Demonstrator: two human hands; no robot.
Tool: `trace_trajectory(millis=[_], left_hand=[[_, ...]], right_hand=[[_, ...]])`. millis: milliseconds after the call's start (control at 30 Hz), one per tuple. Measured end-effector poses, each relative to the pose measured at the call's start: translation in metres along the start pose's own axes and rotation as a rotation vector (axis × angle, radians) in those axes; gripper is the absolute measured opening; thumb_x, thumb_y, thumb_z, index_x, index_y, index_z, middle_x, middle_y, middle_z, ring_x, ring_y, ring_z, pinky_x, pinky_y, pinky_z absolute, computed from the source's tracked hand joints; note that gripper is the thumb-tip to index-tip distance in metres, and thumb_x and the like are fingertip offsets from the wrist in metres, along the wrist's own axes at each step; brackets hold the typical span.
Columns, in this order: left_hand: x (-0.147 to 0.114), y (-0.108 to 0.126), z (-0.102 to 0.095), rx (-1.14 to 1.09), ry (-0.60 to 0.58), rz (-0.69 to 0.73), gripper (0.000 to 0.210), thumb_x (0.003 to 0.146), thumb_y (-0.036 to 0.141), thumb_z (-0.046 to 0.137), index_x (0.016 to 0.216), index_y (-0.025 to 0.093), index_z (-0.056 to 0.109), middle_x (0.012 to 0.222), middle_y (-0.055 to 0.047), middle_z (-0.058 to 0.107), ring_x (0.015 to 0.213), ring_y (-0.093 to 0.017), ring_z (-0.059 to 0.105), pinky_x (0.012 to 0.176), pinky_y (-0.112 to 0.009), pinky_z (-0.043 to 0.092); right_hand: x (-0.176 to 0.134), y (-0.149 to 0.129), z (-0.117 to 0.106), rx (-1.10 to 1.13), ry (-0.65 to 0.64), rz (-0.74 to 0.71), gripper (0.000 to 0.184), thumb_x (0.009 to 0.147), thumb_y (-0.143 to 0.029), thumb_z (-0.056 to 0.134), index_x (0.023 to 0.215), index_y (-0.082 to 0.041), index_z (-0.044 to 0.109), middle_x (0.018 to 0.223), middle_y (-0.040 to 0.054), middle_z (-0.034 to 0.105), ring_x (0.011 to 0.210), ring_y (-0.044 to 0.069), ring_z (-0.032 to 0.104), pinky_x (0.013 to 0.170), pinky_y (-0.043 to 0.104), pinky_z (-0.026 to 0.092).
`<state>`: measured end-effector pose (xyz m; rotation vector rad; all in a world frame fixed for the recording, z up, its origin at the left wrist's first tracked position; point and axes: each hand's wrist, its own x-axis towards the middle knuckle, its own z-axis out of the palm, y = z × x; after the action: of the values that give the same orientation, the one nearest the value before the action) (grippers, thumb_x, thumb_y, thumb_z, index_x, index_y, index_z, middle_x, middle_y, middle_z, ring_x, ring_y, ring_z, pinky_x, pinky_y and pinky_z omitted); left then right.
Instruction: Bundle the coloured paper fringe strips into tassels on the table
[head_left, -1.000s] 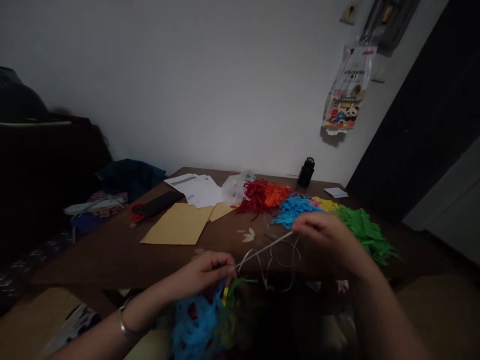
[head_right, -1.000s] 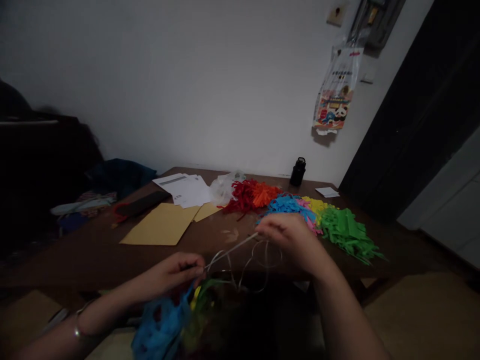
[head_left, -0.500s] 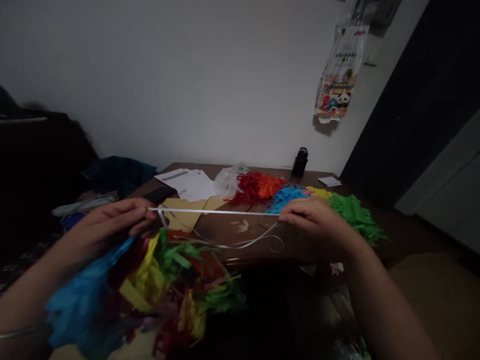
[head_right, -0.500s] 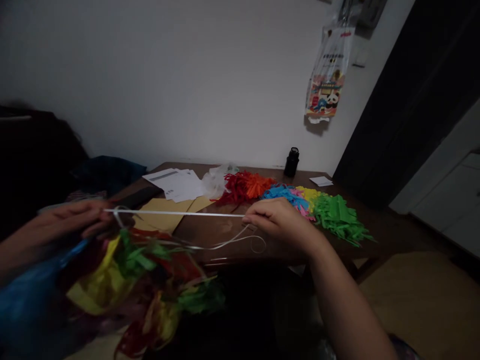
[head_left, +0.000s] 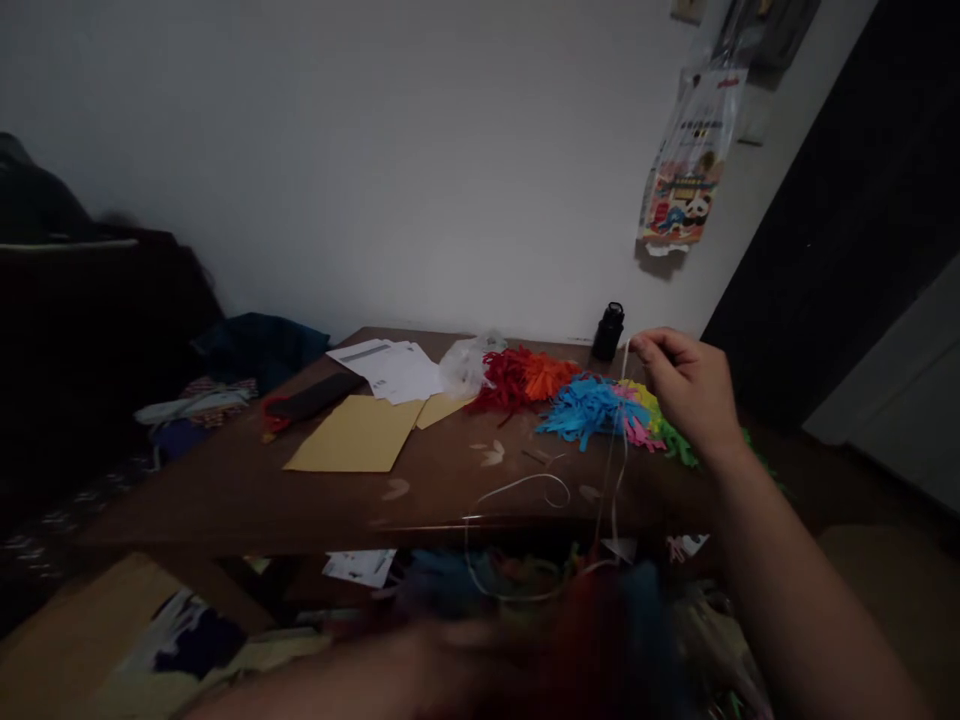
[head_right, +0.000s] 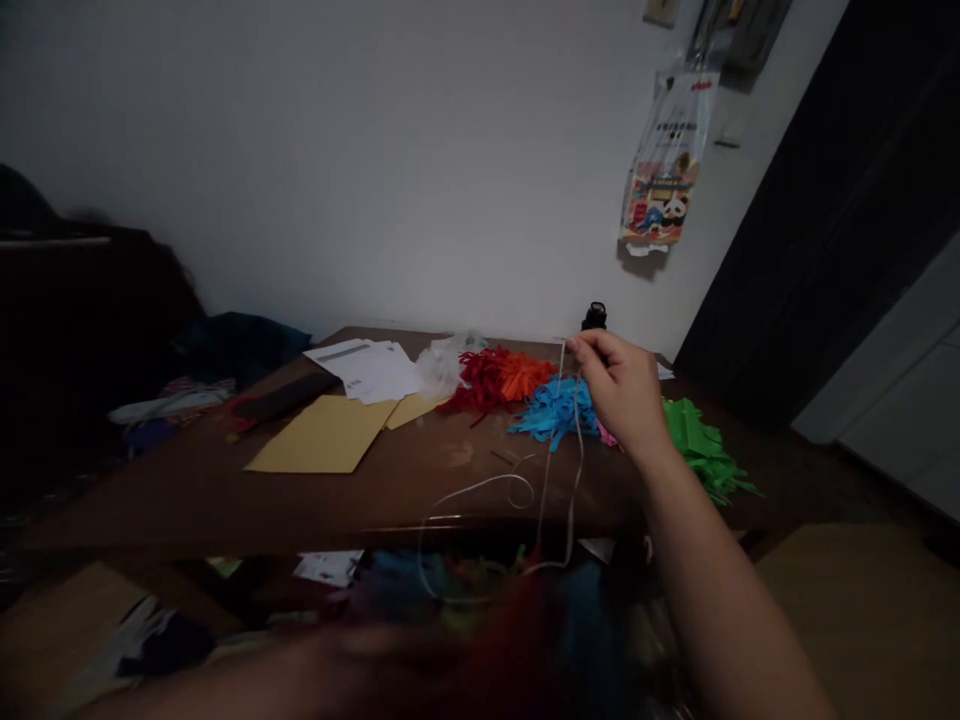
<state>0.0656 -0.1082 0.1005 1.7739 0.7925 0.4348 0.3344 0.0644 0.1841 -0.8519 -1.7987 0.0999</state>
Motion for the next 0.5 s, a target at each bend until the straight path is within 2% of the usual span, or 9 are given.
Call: trace_trajectory(millis=[33,100,133,200,267,333,433,500], left_hand=[[0.005,-0.006,-0.009,0.06,-0.01,0.01,0.036,0.095,0.042,0.045,0.119,0.028,0.068,0.117,-0.006,0.068,0.105,-0.025,0.06,0.098,-0.034,0.043],[0.018,-0.032,-0.028,0.096,0.234,-0.016,0.036,0.096,0.042,0.041,0.109,0.023,0.069,0.104,-0.006,0.071,0.095,-0.022,0.062,0.086,-0.031,0.047],[0.025,-0.05,-0.036,0.155,0.323,-0.046,0.034,0.095,0.041,0.043,0.109,0.022,0.068,0.102,-0.005,0.07,0.093,-0.021,0.062,0.086,-0.03,0.046],[0.038,-0.09,-0.043,0.27,0.359,-0.135,0.032,0.093,0.041,0.047,0.105,0.022,0.069,0.103,-0.004,0.07,0.095,-0.02,0.06,0.088,-0.028,0.042],[0.048,-0.124,-0.037,0.28,0.334,-0.182,0.027,0.088,0.039,0.053,0.094,0.02,0.071,0.091,-0.003,0.071,0.084,-0.02,0.062,0.079,-0.027,0.044],[0.056,-0.145,-0.022,0.275,0.332,-0.199,0.02,0.082,0.033,0.058,0.087,0.02,0.071,0.086,-0.004,0.071,0.079,-0.02,0.061,0.075,-0.027,0.043],[0.068,-0.157,0.003,0.234,0.358,-0.199,0.016,0.079,0.027,0.058,0.085,0.021,0.071,0.085,-0.004,0.069,0.081,-0.022,0.06,0.076,-0.029,0.042],[0.079,-0.159,0.017,0.169,0.384,-0.185,0.02,0.078,0.026,0.059,0.093,0.022,0.07,0.092,-0.004,0.068,0.087,-0.023,0.06,0.081,-0.031,0.042]], right_hand=[[-0.002,-0.001,-0.001,0.012,-0.001,-0.003,0.024,0.089,-0.036,0.057,0.083,-0.016,0.069,0.057,-0.003,0.054,0.051,0.011,0.047,0.051,0.023,0.035],[-0.007,-0.006,-0.004,0.021,-0.016,-0.021,0.024,0.089,-0.037,0.057,0.085,-0.018,0.07,0.062,-0.0013,0.059,0.054,0.013,0.052,0.052,0.024,0.038],[-0.011,-0.01,-0.006,0.011,-0.025,-0.04,0.023,0.09,-0.037,0.057,0.085,-0.019,0.071,0.065,-0.0003,0.062,0.057,0.013,0.055,0.053,0.024,0.04],[-0.017,-0.018,-0.011,-0.035,-0.042,-0.092,0.02,0.091,-0.034,0.056,0.085,-0.02,0.07,0.073,0.0012,0.068,0.064,0.015,0.061,0.059,0.026,0.044],[-0.022,-0.025,-0.016,-0.084,-0.058,-0.131,0.018,0.091,-0.031,0.056,0.085,-0.022,0.07,0.079,0.0019,0.071,0.071,0.016,0.063,0.064,0.027,0.046],[-0.026,-0.029,-0.02,-0.111,-0.055,-0.138,0.017,0.091,-0.03,0.056,0.086,-0.022,0.07,0.081,0.0021,0.071,0.073,0.017,0.064,0.065,0.028,0.047],[-0.028,-0.027,-0.024,-0.123,-0.028,-0.097,0.017,0.091,-0.032,0.057,0.085,-0.023,0.07,0.077,0.0018,0.07,0.07,0.017,0.064,0.063,0.028,0.047],[-0.028,-0.024,-0.025,-0.112,-0.02,-0.062,0.018,0.09,-0.033,0.058,0.085,-0.022,0.071,0.072,0.0009,0.068,0.065,0.016,0.062,0.059,0.026,0.046]])
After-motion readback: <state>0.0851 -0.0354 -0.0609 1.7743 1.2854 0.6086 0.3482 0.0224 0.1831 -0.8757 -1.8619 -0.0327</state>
